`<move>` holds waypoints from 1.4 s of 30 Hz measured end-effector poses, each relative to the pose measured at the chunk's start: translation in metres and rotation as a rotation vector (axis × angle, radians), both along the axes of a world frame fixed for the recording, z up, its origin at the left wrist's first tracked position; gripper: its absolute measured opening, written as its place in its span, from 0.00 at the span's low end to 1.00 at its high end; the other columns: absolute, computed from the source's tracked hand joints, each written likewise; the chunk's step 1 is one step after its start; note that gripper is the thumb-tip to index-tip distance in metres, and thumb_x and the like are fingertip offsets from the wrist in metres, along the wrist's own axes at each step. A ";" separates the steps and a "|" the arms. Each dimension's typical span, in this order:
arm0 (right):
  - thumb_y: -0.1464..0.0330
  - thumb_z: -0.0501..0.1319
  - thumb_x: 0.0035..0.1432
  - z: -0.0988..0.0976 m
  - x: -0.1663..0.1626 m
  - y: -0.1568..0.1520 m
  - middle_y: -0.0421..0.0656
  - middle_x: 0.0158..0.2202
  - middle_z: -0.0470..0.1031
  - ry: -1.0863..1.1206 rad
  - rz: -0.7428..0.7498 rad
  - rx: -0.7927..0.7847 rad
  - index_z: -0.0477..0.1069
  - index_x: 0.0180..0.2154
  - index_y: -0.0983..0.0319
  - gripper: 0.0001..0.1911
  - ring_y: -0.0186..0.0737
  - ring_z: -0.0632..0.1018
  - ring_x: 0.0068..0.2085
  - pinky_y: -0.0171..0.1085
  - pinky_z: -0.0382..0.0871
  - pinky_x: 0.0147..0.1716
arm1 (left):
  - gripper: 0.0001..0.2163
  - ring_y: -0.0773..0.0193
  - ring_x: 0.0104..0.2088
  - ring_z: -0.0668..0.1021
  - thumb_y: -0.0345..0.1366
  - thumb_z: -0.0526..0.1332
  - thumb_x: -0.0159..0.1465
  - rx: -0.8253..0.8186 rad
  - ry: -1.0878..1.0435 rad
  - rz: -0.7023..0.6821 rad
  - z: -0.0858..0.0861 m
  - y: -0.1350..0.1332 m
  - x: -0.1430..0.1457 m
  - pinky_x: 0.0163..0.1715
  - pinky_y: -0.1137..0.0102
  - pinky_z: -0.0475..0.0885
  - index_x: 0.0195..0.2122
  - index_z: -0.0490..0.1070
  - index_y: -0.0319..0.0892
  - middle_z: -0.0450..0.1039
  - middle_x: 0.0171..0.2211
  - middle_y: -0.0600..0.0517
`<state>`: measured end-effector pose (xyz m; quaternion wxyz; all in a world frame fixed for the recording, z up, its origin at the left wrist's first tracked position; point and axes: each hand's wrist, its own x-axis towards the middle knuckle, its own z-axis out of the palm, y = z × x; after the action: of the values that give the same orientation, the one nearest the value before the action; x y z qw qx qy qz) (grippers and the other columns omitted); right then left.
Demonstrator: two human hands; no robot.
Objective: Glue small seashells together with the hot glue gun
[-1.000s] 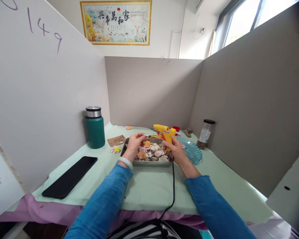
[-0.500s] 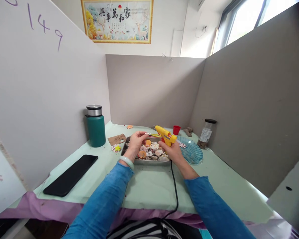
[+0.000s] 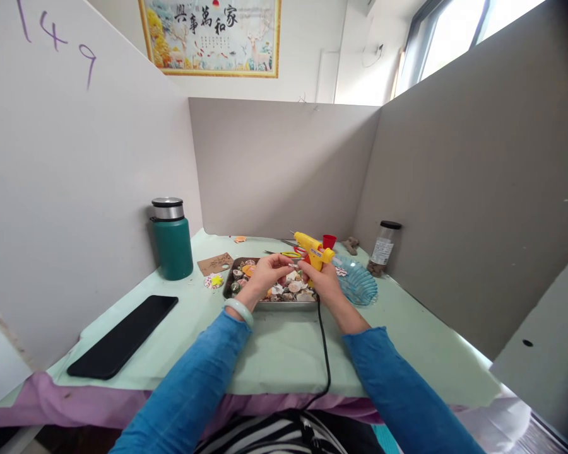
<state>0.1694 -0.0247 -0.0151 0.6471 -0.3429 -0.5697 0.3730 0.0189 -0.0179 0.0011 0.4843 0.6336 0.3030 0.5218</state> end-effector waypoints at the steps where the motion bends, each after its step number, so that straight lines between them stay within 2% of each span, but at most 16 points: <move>1: 0.60 0.65 0.46 0.001 0.000 0.000 0.33 0.17 0.64 0.005 -0.009 -0.005 0.67 0.36 0.62 0.17 0.29 0.64 0.18 0.32 0.59 0.19 | 0.13 0.74 0.16 0.67 0.36 0.68 0.47 -0.005 -0.008 -0.010 0.001 -0.001 -0.001 0.16 0.75 0.63 0.32 0.71 0.37 0.69 0.22 0.55; 3: 0.60 0.65 0.46 0.002 0.001 -0.001 0.33 0.18 0.64 0.011 -0.033 -0.011 0.67 0.36 0.62 0.17 0.29 0.64 0.18 0.31 0.59 0.19 | 0.15 0.74 0.16 0.68 0.36 0.69 0.46 -0.013 -0.021 -0.018 0.003 -0.002 -0.001 0.17 0.75 0.64 0.34 0.71 0.37 0.71 0.25 0.54; 10: 0.61 0.64 0.47 0.003 0.004 0.000 0.34 0.19 0.65 -0.055 -0.093 -0.003 0.67 0.36 0.62 0.16 0.29 0.64 0.18 0.31 0.60 0.19 | 0.13 0.73 0.16 0.68 0.39 0.69 0.47 -0.044 0.025 0.037 0.004 -0.002 0.000 0.16 0.75 0.64 0.30 0.72 0.37 0.68 0.19 0.56; 21: 0.58 0.64 0.49 -0.001 0.004 0.004 0.36 0.22 0.69 -0.022 -0.070 0.010 0.67 0.36 0.62 0.16 0.28 0.64 0.17 0.31 0.58 0.17 | 0.09 0.72 0.16 0.68 0.37 0.67 0.49 -0.033 0.098 0.107 0.003 0.001 -0.001 0.18 0.73 0.65 0.28 0.74 0.37 0.68 0.18 0.55; 24: 0.54 0.61 0.51 0.000 0.005 0.003 0.38 0.24 0.71 -0.038 -0.037 -0.002 0.68 0.32 0.61 0.17 0.28 0.64 0.17 0.32 0.58 0.17 | 0.10 0.71 0.17 0.69 0.38 0.67 0.50 -0.007 0.062 0.174 0.003 0.004 -0.004 0.19 0.74 0.65 0.29 0.74 0.37 0.69 0.18 0.55; 28: 0.51 0.60 0.51 0.001 0.006 -0.002 0.39 0.19 0.68 -0.144 0.031 -0.023 0.67 0.25 0.62 0.20 0.29 0.63 0.17 0.32 0.58 0.18 | 0.11 0.70 0.19 0.70 0.39 0.67 0.49 0.029 -0.041 0.262 0.002 0.011 -0.010 0.20 0.74 0.65 0.30 0.73 0.36 0.71 0.19 0.53; 33: 0.52 0.61 0.51 -0.003 0.005 -0.002 0.38 0.21 0.70 -0.203 0.083 0.008 0.70 0.32 0.62 0.19 0.29 0.64 0.18 0.32 0.59 0.17 | 0.11 0.70 0.19 0.71 0.39 0.68 0.48 0.048 -0.100 0.353 0.005 0.013 -0.016 0.19 0.75 0.63 0.29 0.73 0.37 0.71 0.19 0.53; 38: 0.52 0.61 0.52 -0.007 0.006 0.002 0.39 0.19 0.69 -0.290 0.047 0.001 0.71 0.29 0.63 0.19 0.30 0.63 0.17 0.32 0.59 0.18 | 0.10 0.70 0.18 0.70 0.38 0.66 0.49 0.058 -0.062 0.408 0.009 0.010 -0.017 0.19 0.75 0.62 0.29 0.73 0.37 0.69 0.17 0.54; 42: 0.53 0.61 0.51 -0.008 0.006 0.002 0.39 0.21 0.70 -0.326 0.042 -0.006 0.72 0.32 0.63 0.18 0.30 0.64 0.18 0.32 0.60 0.18 | 0.10 0.70 0.18 0.70 0.38 0.65 0.50 0.074 -0.032 0.459 0.008 0.011 -0.018 0.19 0.75 0.63 0.29 0.73 0.37 0.68 0.17 0.55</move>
<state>0.1751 -0.0227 -0.0232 0.5371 -0.3887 -0.6732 0.3275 0.0006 -0.0064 0.0090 0.3341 0.5572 0.4121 0.6388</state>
